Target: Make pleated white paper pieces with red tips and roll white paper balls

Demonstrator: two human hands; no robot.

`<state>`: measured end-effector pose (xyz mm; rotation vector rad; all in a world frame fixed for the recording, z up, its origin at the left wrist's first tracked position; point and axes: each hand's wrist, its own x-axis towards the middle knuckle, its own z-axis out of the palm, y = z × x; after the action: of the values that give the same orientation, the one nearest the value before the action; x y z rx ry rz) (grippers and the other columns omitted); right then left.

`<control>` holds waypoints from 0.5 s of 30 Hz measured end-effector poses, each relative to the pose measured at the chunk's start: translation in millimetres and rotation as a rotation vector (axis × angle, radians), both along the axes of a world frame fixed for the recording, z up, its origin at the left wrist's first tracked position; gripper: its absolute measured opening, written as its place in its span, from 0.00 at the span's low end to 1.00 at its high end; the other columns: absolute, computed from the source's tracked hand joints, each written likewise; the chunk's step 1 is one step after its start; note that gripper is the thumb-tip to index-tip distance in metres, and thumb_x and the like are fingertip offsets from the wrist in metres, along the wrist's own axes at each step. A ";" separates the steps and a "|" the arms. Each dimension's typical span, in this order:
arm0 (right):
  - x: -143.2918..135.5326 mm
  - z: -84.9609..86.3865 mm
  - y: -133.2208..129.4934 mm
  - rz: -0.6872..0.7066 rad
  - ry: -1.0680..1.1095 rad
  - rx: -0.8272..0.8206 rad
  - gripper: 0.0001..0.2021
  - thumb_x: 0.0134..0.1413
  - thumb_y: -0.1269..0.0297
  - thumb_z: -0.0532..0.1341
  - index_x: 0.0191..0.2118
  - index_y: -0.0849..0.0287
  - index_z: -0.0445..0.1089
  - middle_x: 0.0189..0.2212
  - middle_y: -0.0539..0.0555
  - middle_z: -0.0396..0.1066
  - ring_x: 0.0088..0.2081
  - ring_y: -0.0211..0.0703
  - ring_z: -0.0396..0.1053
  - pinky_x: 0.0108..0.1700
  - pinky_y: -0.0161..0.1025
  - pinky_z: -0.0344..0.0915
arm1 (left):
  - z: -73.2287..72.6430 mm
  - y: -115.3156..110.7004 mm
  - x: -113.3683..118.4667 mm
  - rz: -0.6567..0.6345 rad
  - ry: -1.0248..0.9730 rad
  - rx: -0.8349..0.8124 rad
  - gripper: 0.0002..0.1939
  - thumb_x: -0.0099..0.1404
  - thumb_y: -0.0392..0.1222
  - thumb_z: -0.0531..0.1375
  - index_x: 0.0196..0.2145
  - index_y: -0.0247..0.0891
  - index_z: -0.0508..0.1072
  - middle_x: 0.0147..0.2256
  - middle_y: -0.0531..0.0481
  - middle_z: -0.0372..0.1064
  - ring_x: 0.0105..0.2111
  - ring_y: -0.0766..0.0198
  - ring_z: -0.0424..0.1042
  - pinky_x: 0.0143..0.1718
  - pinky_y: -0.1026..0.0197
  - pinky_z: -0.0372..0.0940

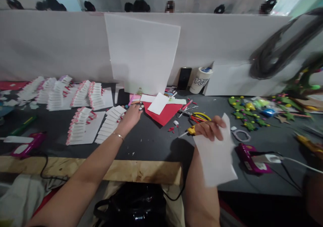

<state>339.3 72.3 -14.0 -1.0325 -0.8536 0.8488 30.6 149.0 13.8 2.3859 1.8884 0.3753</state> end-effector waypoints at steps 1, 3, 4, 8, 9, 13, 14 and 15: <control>0.3 -0.1 0.3 -0.074 0.091 0.085 0.22 0.48 0.30 0.48 0.31 0.41 0.64 0.04 0.42 0.41 0.10 0.37 0.33 0.20 0.43 0.40 | -2.2 9.3 3.6 0.005 -0.001 -0.011 0.12 0.70 0.36 0.54 0.47 0.29 0.71 0.48 0.34 0.70 0.50 0.51 0.69 0.53 0.53 0.63; 0.3 0.4 2.3 -0.178 0.236 0.221 0.12 0.49 0.40 0.57 0.33 0.40 0.65 0.06 0.40 0.46 0.11 0.38 0.35 0.20 0.43 0.41 | -7.8 20.3 7.9 0.018 0.001 -0.025 0.11 0.70 0.35 0.55 0.47 0.27 0.71 0.48 0.32 0.69 0.50 0.50 0.70 0.52 0.53 0.64; 0.4 0.8 4.0 -0.196 0.269 0.250 0.10 0.49 0.43 0.59 0.33 0.40 0.65 0.06 0.39 0.47 0.11 0.38 0.34 0.20 0.43 0.41 | -10.8 23.1 9.0 0.027 0.003 -0.029 0.11 0.69 0.34 0.54 0.47 0.27 0.71 0.48 0.31 0.69 0.50 0.49 0.70 0.51 0.53 0.64; 0.9 1.0 9.6 -0.147 0.230 0.230 0.11 0.52 0.42 0.57 0.35 0.40 0.66 0.07 0.39 0.47 0.12 0.39 0.32 0.19 0.42 0.41 | -19.3 27.0 10.1 0.052 0.008 -0.028 0.12 0.69 0.30 0.52 0.47 0.28 0.71 0.50 0.31 0.68 0.50 0.50 0.69 0.51 0.54 0.64; 0.6 0.3 10.1 -0.132 0.212 0.219 0.12 0.53 0.41 0.56 0.36 0.40 0.66 0.07 0.39 0.47 0.12 0.39 0.32 0.19 0.42 0.40 | -20.6 27.3 10.2 0.055 0.008 -0.028 0.12 0.69 0.30 0.52 0.46 0.29 0.71 0.49 0.32 0.69 0.50 0.50 0.69 0.51 0.54 0.64; -1.6 -5.3 11.8 -0.097 0.190 0.180 0.14 0.53 0.39 0.56 0.37 0.39 0.67 0.06 0.39 0.45 0.11 0.39 0.29 0.18 0.43 0.39 | -24.5 28.0 10.9 0.083 -0.006 -0.027 0.12 0.69 0.29 0.50 0.44 0.31 0.72 0.45 0.35 0.72 0.48 0.51 0.70 0.48 0.54 0.65; -1.8 -7.5 13.4 -0.089 0.205 0.180 0.14 0.52 0.39 0.56 0.37 0.38 0.67 0.06 0.39 0.47 0.11 0.39 0.31 0.18 0.43 0.40 | -25.3 28.2 11.2 0.089 -0.012 -0.025 0.12 0.68 0.28 0.50 0.45 0.32 0.71 0.45 0.36 0.72 0.48 0.52 0.70 0.48 0.54 0.65; -1.8 -10.0 15.7 -0.074 0.218 0.179 0.14 0.51 0.39 0.56 0.38 0.37 0.67 0.07 0.40 0.49 0.11 0.40 0.34 0.18 0.43 0.42 | -26.1 28.5 11.4 0.091 -0.018 -0.024 0.13 0.68 0.28 0.50 0.45 0.32 0.71 0.45 0.36 0.72 0.48 0.52 0.70 0.49 0.55 0.65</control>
<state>337.5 88.0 -24.0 -0.7940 -0.6891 0.7905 42.0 177.5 -12.3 2.2797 1.9867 0.3775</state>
